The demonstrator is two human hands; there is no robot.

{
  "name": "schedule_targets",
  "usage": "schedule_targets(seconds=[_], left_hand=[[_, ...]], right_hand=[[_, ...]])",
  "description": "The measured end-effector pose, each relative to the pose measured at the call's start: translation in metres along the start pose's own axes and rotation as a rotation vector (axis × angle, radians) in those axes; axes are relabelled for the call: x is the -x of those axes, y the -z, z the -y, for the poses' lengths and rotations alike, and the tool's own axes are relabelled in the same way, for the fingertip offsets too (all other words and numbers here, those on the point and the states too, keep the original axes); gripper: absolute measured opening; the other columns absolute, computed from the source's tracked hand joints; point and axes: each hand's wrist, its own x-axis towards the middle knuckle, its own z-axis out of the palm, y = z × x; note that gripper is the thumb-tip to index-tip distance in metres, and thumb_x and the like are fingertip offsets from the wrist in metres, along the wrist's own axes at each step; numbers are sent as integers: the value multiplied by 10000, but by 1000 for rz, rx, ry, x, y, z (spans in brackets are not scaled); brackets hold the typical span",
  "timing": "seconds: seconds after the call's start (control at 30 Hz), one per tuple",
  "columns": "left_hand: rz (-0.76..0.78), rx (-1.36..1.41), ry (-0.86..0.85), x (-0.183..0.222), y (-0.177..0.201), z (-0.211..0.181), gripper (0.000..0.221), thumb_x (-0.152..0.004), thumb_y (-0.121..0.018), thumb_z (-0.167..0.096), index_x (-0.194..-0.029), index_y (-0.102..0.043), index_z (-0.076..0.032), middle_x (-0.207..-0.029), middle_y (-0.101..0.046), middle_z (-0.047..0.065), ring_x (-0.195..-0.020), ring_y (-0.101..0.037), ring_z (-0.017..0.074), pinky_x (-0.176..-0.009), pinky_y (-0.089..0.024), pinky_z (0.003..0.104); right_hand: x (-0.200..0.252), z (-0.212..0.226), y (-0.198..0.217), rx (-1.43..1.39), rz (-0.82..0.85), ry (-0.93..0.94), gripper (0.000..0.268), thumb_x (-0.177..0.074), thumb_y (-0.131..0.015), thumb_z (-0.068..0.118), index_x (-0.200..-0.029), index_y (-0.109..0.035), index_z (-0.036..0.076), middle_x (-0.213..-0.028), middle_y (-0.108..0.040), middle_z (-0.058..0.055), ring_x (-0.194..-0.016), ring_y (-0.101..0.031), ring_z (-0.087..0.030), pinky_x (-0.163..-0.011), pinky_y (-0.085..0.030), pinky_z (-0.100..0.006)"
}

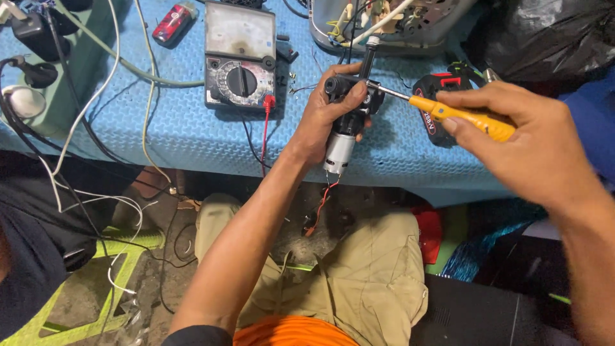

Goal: Disassembling a small motor assembly using a screwdriver to remove housing screws and inspect internal components.

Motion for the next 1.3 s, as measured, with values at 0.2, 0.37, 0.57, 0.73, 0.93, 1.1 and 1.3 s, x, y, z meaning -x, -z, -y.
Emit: schedule_targets(seconds=[0.2, 0.37, 0.57, 0.73, 0.93, 1.1, 1.3], left_hand=[[58, -40, -8, -1, -2, -2, 549, -871, -799, -301, -1302, -534, -87, -967, -602, 158, -613, -700, 282, -417, -567, 353], [-41, -100, 23, 0, -7, -5, 565, -805, -824, -312, -1264, -562, -113, -966, -631, 165, -599, -693, 267, -399, -556, 341], [-23, -53, 63, 1, -9, -8, 577, -791, -832, -298, -1250, -551, -90, -947, -642, 181, -584, -685, 266, -387, -540, 335], [-45, -161, 71, -2, -11, -7, 545, -782, -831, -321, -1218, -572, -124, -940, -637, 160, -568, -698, 249, -373, -545, 324], [-106, -57, 88, -3, -12, -7, 665, -783, -806, -316, -1338, -517, -91, -971, -652, 179, -562, -684, 244, -361, -541, 327], [-122, 1, 86, 2, -11, -13, 724, -772, -806, -349, -1366, -486, -87, -979, -649, 196, -594, -682, 242, -404, -565, 326], [-106, -32, 82, -4, -10, -5, 661, -783, -816, -340, -1322, -524, -93, -938, -658, 178, -562, -686, 236, -383, -555, 320]], right_hand=[[-36, 15, 7, -422, 376, -723, 483, -1004, -554, 147, -1473, -664, 113, -857, -662, -220, -481, -281, -212, -431, -199, -326], [-35, 18, 4, 52, 319, -578, 390, -994, -676, 271, -1374, -758, 302, -577, -529, -69, -473, -359, -186, -423, -273, -334], [-43, 35, 7, -12, 329, -641, 348, -992, -664, 198, -1312, -797, 233, -760, -618, -6, -505, -315, -187, -438, -273, -337], [-12, -29, 9, 680, 183, 187, 398, -1044, -654, 372, -1435, -694, 306, -990, -715, 71, -873, -676, -107, -717, -478, -270], [-15, -38, 1, 1128, -41, 563, 430, -1067, -654, 493, -1490, -701, 430, -800, -634, 144, -642, -686, -123, -442, -455, -292], [-40, -1, 4, 217, 130, 59, 381, -1005, -739, 295, -1332, -769, 103, -1154, -768, -88, -1026, -699, -185, -897, -491, -323], [-45, 2, 11, -203, 350, -629, 260, -1006, -665, 148, -1224, -779, 62, -746, -611, -124, -532, -396, -197, -462, -291, -327]])
